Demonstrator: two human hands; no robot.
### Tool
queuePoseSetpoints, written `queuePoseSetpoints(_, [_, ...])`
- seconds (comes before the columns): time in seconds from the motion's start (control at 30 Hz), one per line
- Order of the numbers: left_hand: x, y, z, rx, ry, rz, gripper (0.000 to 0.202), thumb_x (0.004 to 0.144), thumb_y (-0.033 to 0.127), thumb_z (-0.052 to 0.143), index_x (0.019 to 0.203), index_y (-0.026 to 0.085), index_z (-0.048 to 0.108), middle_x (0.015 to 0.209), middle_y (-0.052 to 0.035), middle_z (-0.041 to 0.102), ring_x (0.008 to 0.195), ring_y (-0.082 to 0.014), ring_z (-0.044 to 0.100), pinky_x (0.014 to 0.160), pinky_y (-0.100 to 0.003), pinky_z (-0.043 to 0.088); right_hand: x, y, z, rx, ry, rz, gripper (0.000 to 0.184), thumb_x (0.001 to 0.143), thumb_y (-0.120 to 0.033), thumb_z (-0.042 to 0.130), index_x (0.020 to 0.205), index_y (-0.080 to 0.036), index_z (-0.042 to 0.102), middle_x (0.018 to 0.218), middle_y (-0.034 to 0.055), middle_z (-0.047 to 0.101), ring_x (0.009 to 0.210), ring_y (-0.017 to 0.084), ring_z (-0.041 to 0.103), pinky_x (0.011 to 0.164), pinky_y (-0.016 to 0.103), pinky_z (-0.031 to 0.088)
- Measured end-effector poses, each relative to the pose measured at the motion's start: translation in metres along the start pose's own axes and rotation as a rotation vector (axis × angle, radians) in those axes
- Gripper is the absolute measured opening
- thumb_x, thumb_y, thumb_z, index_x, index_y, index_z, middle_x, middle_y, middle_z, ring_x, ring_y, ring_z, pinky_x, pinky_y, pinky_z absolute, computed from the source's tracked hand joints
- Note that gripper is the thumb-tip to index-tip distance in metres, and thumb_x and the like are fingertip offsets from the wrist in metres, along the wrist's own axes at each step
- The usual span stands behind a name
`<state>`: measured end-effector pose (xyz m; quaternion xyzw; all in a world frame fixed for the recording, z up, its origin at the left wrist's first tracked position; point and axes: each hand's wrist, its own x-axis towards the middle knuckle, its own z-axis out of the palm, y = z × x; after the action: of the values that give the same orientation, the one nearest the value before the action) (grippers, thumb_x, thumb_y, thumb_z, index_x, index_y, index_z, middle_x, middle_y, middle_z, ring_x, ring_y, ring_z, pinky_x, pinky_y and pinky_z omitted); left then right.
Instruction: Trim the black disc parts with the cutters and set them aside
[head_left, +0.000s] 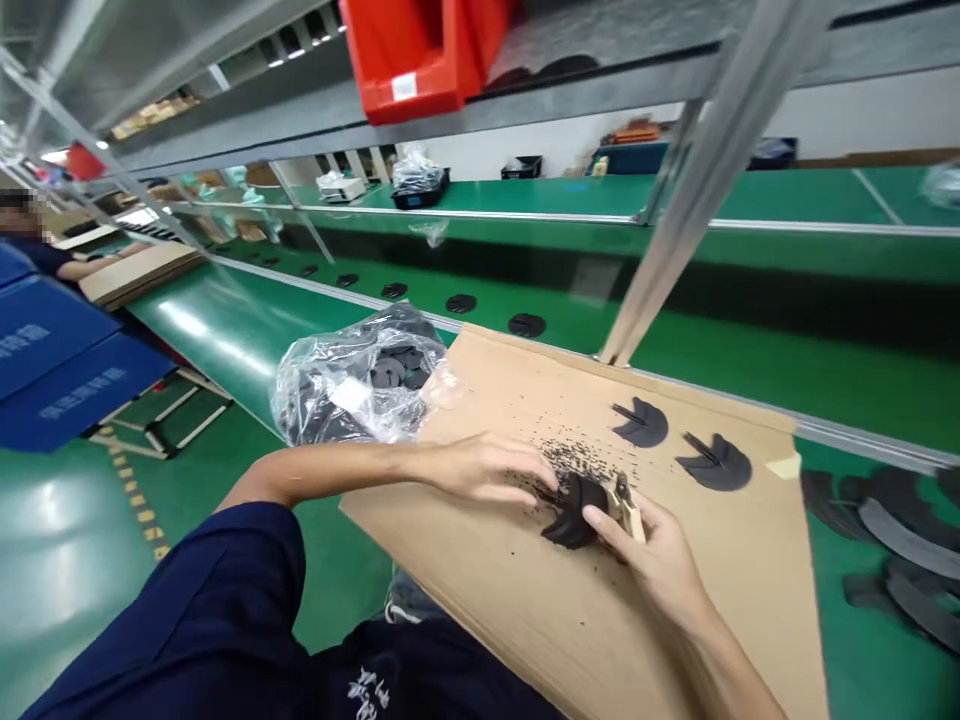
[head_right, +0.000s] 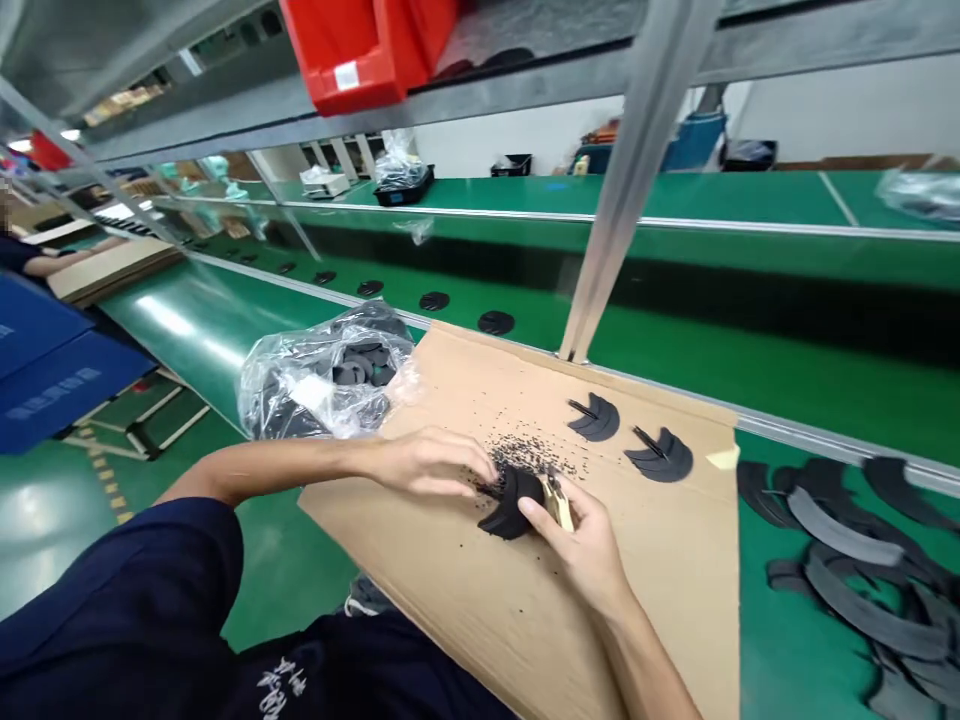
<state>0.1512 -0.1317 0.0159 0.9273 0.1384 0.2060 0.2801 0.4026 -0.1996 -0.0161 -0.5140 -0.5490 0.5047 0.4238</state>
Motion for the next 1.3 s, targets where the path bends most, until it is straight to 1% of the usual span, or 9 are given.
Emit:
queuePoseSetpoints(0.13, [-0.045, -0.023, -0.057, 0.681, -0.231, -0.657, 0.024, 0.098, 0.016, 0.049, 0.109, 0.017, 0.07, 0.108, -0.0093, 0.075, 0.102, -0.0199, 0.072, 0.087, -0.029, 0.058, 0.001, -0.001, 0.004, -0.042, 0.134, 0.039, 0.047, 0.067, -0.061, 0.081, 0.068, -0.021, 0.057, 0.056, -0.0055, 0.041, 0.054, 0.011, 0.037, 0.051, 0.026, 0.035])
queuePoseSetpoints(0.23, [-0.075, -0.045, -0.095, 0.848, -0.241, -0.914, 0.029, 0.086, 0.0, 0.051, 0.105, 0.009, 0.07, 0.108, -0.0181, 0.073, 0.102, -0.0277, 0.072, 0.08, -0.032, 0.056, 0.003, 0.0, 0.006, -0.057, 0.261, 0.047, 0.047, 0.067, -0.059, 0.082, 0.067, -0.021, 0.054, 0.057, -0.0061, 0.038, 0.054, 0.011, 0.032, 0.05, 0.025, 0.031])
queuePoseSetpoints(0.37, [-0.102, -0.06, -0.119, 0.894, -0.265, -1.043, 0.022, 0.079, -0.002, 0.057, 0.091, 0.01, 0.071, 0.093, -0.0158, 0.073, 0.087, -0.0259, 0.072, 0.073, -0.029, 0.054, 0.003, 0.0, 0.006, -0.074, 0.303, 0.0, 0.043, 0.071, -0.054, 0.079, 0.066, -0.022, 0.05, 0.057, -0.0071, 0.03, 0.055, 0.01, 0.026, 0.051, 0.026, 0.028])
queuePoseSetpoints(0.53, [-0.11, -0.047, -0.127, 0.938, -0.154, -0.978, 0.015, 0.086, 0.017, 0.064, 0.1, 0.018, 0.068, 0.106, -0.01, 0.07, 0.098, -0.0241, 0.068, 0.074, -0.027, 0.052, 0.002, 0.001, 0.006, -0.082, 0.311, -0.016, 0.046, 0.072, -0.049, 0.078, 0.063, -0.023, 0.042, 0.058, -0.0075, 0.027, 0.055, 0.01, 0.024, 0.052, 0.026, 0.026])
queuePoseSetpoints(0.73, [-0.072, -0.015, -0.06, 0.493, 0.592, -0.401, 0.01, 0.093, 0.02, 0.057, 0.101, 0.018, 0.063, 0.076, 0.0009, 0.065, 0.063, -0.011, 0.062, 0.063, -0.022, 0.05, -0.002, 0.002, 0.008, -0.031, 0.274, 0.033, 0.047, 0.071, -0.052, 0.079, 0.063, -0.022, 0.044, 0.061, -0.0055, 0.035, 0.058, 0.011, 0.031, 0.055, 0.026, 0.03])
queuePoseSetpoints(0.87, [-0.029, -0.001, 0.012, 0.026, 0.6, -0.238, 0.018, 0.098, 0.022, 0.049, 0.104, 0.017, 0.065, 0.095, -0.006, 0.07, 0.082, -0.0134, 0.068, 0.074, -0.024, 0.055, -0.004, 0.006, 0.011, 0.011, 0.277, 0.051, 0.047, 0.068, -0.055, 0.08, 0.066, -0.021, 0.048, 0.064, -0.0044, 0.041, 0.062, 0.012, 0.036, 0.058, 0.026, 0.032])
queuePoseSetpoints(1.0, [-0.001, 0.0, 0.06, -0.35, 0.666, -0.311, 0.021, 0.099, 0.033, 0.053, 0.098, 0.016, 0.065, 0.088, -0.0042, 0.067, 0.074, -0.0113, 0.064, 0.065, -0.021, 0.053, -0.005, 0.01, 0.014, 0.043, 0.279, 0.079, 0.046, 0.069, -0.057, 0.08, 0.068, -0.021, 0.052, 0.064, -0.0041, 0.044, 0.062, 0.012, 0.039, 0.059, 0.026, 0.037])
queuePoseSetpoints(1.13, [0.005, -0.003, 0.084, -0.504, 0.673, -0.423, 0.027, 0.086, 0.032, 0.074, 0.104, 0.017, 0.061, 0.092, -0.003, 0.067, 0.074, -0.0096, 0.066, 0.063, -0.016, 0.053, -0.007, 0.01, 0.02, 0.091, 0.212, 0.094, 0.044, 0.07, -0.058, 0.08, 0.08, -0.02, 0.062, 0.072, -0.0011, 0.057, 0.065, 0.013, 0.048, 0.061, 0.028, 0.046])
queuePoseSetpoints(1.3, [0.0, -0.004, 0.091, -0.451, 0.597, -0.453, 0.038, 0.091, 0.031, 0.069, 0.125, 0.018, 0.059, 0.106, -0.0075, 0.07, 0.079, -0.0114, 0.069, 0.066, -0.019, 0.056, -0.008, 0.011, 0.023, 0.112, 0.205, 0.088, 0.041, 0.072, -0.054, 0.081, 0.084, -0.019, 0.064, 0.073, -0.0011, 0.06, 0.064, 0.013, 0.051, 0.06, 0.027, 0.048])
